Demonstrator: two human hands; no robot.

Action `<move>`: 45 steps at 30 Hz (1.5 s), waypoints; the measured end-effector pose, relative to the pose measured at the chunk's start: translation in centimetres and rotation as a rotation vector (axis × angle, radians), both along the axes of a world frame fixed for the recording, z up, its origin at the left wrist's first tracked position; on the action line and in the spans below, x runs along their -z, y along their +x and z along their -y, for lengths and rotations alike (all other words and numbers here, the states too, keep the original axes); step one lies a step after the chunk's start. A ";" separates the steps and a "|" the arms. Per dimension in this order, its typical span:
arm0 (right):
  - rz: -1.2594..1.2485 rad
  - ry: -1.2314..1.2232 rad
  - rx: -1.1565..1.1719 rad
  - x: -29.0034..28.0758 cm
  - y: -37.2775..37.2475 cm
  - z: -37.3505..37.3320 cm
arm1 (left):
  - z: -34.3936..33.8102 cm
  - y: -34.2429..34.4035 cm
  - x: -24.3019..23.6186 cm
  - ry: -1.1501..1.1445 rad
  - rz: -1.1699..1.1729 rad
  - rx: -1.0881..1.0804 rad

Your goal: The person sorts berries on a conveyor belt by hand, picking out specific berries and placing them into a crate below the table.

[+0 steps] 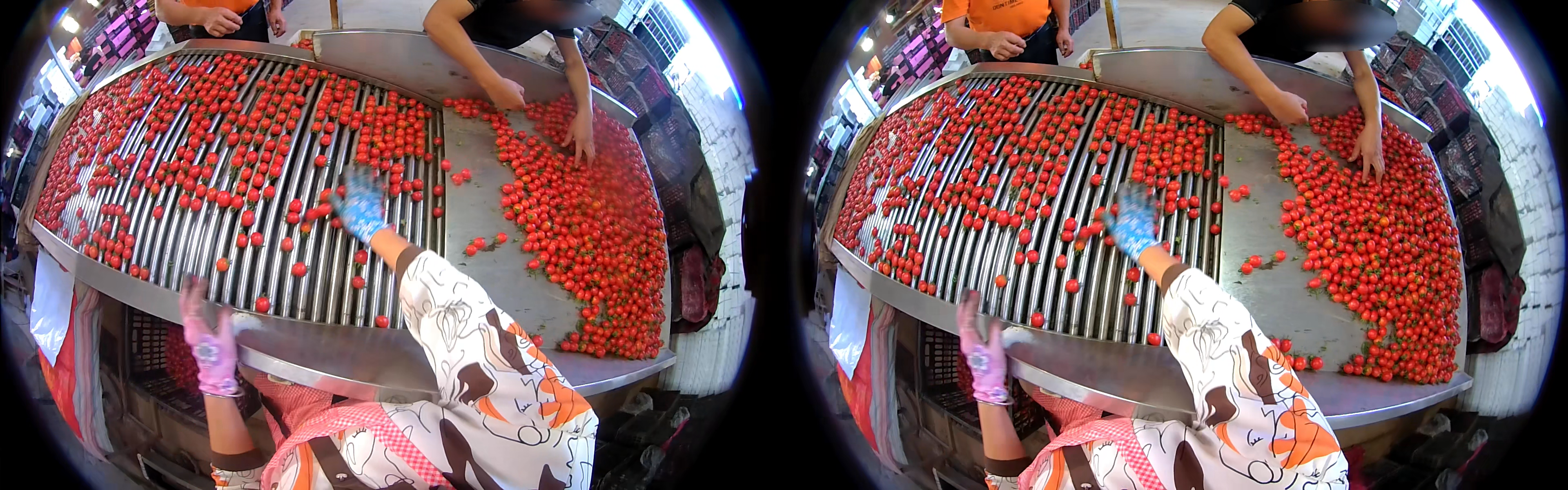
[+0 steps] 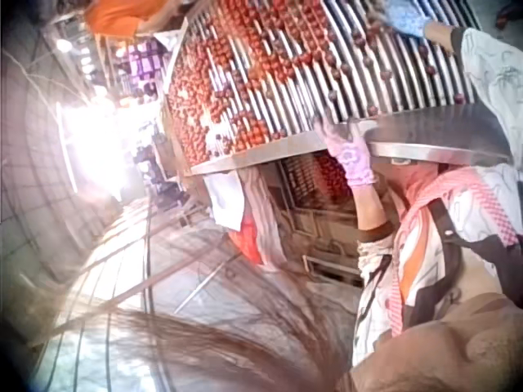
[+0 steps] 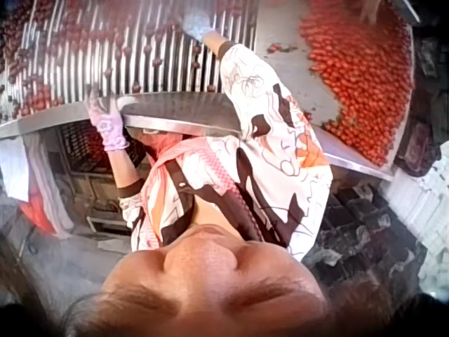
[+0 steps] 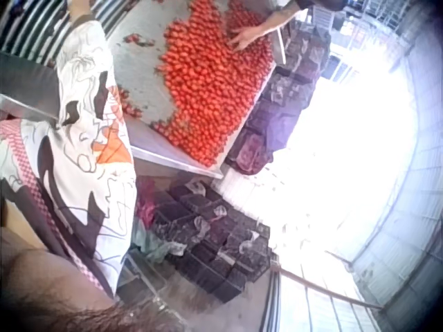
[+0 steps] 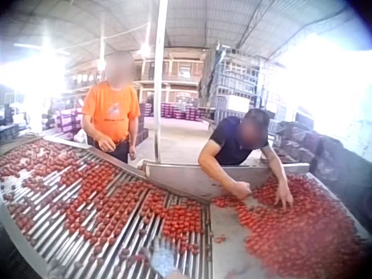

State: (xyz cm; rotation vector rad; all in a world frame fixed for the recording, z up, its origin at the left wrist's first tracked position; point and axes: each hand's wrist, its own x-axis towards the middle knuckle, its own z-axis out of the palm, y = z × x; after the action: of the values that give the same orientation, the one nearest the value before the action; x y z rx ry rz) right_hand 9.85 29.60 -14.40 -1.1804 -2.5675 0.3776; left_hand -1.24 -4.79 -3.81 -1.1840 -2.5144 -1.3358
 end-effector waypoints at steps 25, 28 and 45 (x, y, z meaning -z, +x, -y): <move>0.120 0.109 -0.194 2.4 11.1 -1.3 | -3.7 5.7 -0.6 -0.159 -0.163 0.015; 0.144 -0.065 -0.338 1.8 14.7 3.6 | -3.8 5.9 -0.5 -0.165 -0.174 0.017; -0.174 -0.362 -0.213 -0.7 21.0 1.7 | -4.1 7.4 0.4 -0.128 -0.145 0.021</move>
State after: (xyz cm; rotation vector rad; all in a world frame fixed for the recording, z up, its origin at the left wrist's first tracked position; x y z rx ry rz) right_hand 30.85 27.94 -13.73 -0.9286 -2.5424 0.9822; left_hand 6.19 -0.70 -4.17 -1.2838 -2.5224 -1.0651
